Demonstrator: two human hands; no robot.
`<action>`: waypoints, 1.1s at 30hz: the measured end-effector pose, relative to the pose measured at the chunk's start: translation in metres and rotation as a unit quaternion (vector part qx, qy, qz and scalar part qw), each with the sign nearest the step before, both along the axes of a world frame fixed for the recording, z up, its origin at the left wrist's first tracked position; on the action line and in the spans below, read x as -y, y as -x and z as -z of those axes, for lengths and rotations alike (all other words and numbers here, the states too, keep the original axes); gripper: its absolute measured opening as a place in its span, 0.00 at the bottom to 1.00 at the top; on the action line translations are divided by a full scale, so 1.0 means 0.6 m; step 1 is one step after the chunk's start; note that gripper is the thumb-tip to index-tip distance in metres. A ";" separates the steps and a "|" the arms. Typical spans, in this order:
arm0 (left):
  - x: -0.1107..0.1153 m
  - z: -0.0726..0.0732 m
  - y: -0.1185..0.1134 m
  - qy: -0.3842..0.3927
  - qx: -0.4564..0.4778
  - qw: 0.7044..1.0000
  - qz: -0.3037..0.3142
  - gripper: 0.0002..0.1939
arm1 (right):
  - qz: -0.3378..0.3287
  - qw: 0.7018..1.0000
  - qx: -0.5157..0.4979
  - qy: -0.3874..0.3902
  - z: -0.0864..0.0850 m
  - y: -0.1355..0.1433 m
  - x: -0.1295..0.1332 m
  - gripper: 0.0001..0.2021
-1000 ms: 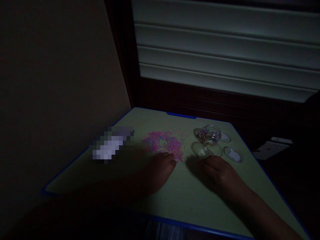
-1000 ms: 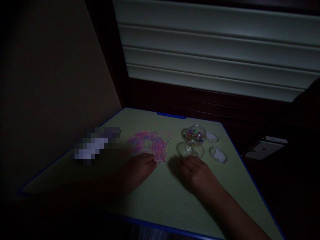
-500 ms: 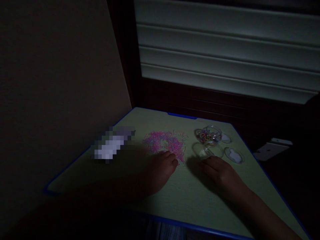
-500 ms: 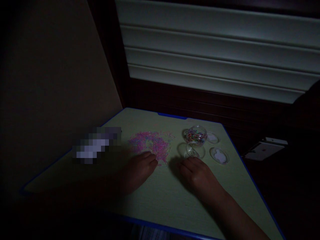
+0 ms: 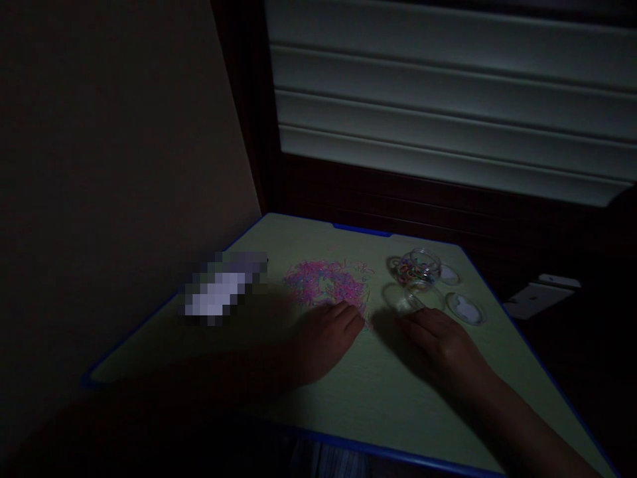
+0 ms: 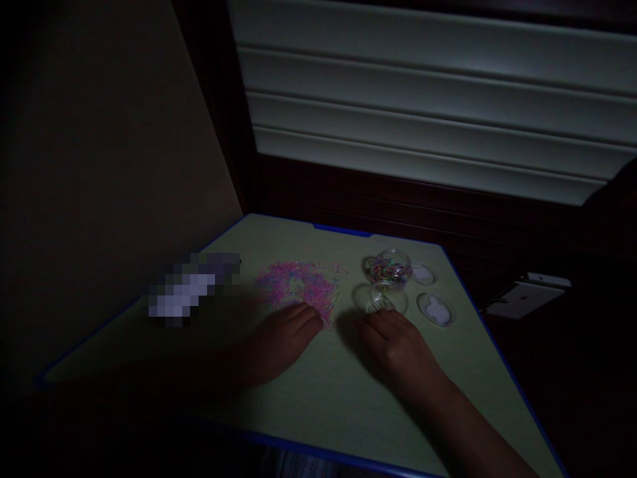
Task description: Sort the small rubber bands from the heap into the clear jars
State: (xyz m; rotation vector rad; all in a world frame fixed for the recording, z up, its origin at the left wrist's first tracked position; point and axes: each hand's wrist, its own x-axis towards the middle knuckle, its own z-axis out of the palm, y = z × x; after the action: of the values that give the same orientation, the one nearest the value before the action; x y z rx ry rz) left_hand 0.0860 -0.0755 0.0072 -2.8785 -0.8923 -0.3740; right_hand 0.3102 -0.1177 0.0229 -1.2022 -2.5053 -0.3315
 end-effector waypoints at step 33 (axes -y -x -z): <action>0.005 -0.001 -0.008 -0.044 -0.005 0.997 0.070 0.07 | -0.011 0.989 -0.113 0.091 0.018 0.040 0.007 0.09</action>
State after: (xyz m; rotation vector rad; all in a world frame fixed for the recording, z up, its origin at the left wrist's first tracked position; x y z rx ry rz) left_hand 0.0909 -0.0785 0.0079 -2.8663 -0.6556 -0.4012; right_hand 0.2859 -0.1221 0.0118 -1.2044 -2.3879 0.0389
